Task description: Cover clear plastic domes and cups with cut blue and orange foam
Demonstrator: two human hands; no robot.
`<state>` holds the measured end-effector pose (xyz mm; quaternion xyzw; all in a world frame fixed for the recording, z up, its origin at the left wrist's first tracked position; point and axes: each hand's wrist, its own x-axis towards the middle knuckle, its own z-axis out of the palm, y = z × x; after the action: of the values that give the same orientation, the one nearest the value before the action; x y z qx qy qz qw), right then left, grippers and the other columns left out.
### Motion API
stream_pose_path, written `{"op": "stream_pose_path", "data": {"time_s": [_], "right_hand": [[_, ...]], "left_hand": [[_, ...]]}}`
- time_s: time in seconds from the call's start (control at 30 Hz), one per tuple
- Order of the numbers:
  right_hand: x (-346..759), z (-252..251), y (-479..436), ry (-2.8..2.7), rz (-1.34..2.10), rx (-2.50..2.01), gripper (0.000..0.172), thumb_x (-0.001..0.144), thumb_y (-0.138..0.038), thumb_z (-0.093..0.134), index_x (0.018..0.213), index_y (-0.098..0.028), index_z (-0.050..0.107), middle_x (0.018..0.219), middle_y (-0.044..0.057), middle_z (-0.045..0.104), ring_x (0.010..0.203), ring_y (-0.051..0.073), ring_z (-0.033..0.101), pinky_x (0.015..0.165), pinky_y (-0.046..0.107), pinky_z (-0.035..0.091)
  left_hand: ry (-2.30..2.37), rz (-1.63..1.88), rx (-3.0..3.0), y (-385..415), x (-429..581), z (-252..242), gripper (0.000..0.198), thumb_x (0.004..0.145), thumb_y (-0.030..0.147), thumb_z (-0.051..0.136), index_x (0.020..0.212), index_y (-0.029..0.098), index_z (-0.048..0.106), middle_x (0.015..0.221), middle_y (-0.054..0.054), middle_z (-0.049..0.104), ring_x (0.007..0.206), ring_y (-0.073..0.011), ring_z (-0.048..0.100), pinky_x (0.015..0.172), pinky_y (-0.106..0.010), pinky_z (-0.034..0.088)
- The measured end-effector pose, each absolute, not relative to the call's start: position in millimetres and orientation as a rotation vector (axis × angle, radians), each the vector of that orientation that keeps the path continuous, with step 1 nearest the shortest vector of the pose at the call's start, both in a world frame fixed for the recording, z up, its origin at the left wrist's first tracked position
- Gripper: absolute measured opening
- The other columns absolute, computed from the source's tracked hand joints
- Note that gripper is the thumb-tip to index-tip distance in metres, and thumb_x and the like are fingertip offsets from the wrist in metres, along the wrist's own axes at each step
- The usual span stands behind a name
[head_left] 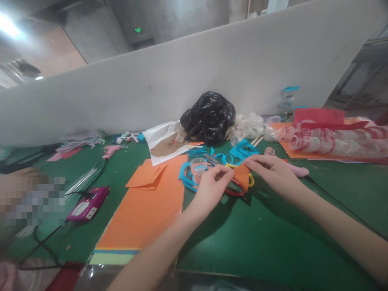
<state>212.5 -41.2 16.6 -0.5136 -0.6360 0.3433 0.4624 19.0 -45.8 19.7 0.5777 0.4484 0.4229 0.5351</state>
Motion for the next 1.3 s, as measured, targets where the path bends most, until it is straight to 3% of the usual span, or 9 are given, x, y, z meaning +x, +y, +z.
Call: {"op": "stream_pose_path", "data": {"time_s": [0.17, 0.33, 0.57, 0.9, 1.3], "right_hand": [[212, 15, -41, -1.532, 0.856, -1.297, 0.042, 0.084, -0.066, 0.065, 0.080, -0.025, 0.074, 0.088, 0.004, 0.075, 0.088, 0.026, 0.065, 0.080, 0.035, 0.051], [211, 18, -41, -1.509, 0.863, -1.301, 0.047, 0.083, -0.071, 0.063, 0.078, -0.024, 0.070, 0.082, 0.003, 0.069, 0.085, 0.024, 0.059, 0.075, 0.034, 0.048], [209, 17, -42, -1.488, 0.926, -1.294, 0.046, 0.084, -0.069, 0.063, 0.080, -0.024, 0.071, 0.086, 0.004, 0.071, 0.088, 0.025, 0.061, 0.079, 0.035, 0.049], [207, 11, -42, -1.594, 0.710, -1.294, 0.031, 0.091, -0.050, 0.056, 0.080, -0.025, 0.069, 0.083, 0.003, 0.072, 0.086, 0.024, 0.065, 0.080, 0.034, 0.052], [206, 12, -44, -1.636, 0.674, -1.268, 0.039, 0.092, -0.057, 0.054, 0.077, -0.024, 0.067, 0.075, 0.003, 0.071, 0.074, 0.022, 0.064, 0.067, 0.032, 0.052]], "left_hand": [[1.021, 0.956, 1.461, -44, 16, 14, 0.012, 0.090, 0.028, 0.064, 0.094, 0.019, 0.072, 0.092, -0.002, 0.074, 0.084, -0.0158, 0.067, 0.079, -0.029, 0.052], [0.921, 1.081, 1.469, -46, 17, 8, 0.020, 0.088, 0.023, 0.067, 0.108, 0.021, 0.065, 0.100, -0.002, 0.071, 0.094, -0.0152, 0.067, 0.083, -0.028, 0.052], [0.913, 1.083, 1.648, -51, 16, 13, 0.014, 0.092, 0.025, 0.063, 0.106, 0.021, 0.063, 0.100, -0.001, 0.068, 0.090, -0.0128, 0.064, 0.082, -0.027, 0.051], [1.003, 1.011, 1.752, -52, 15, 12, 0.016, 0.093, 0.029, 0.063, 0.108, 0.022, 0.066, 0.104, -0.002, 0.070, 0.093, -0.0151, 0.065, 0.081, -0.029, 0.052], [0.922, 1.025, 1.850, -52, 14, 6, 0.016, 0.095, 0.028, 0.064, 0.110, 0.023, 0.066, 0.110, -0.003, 0.070, 0.100, -0.0167, 0.066, 0.082, -0.028, 0.054]]}}
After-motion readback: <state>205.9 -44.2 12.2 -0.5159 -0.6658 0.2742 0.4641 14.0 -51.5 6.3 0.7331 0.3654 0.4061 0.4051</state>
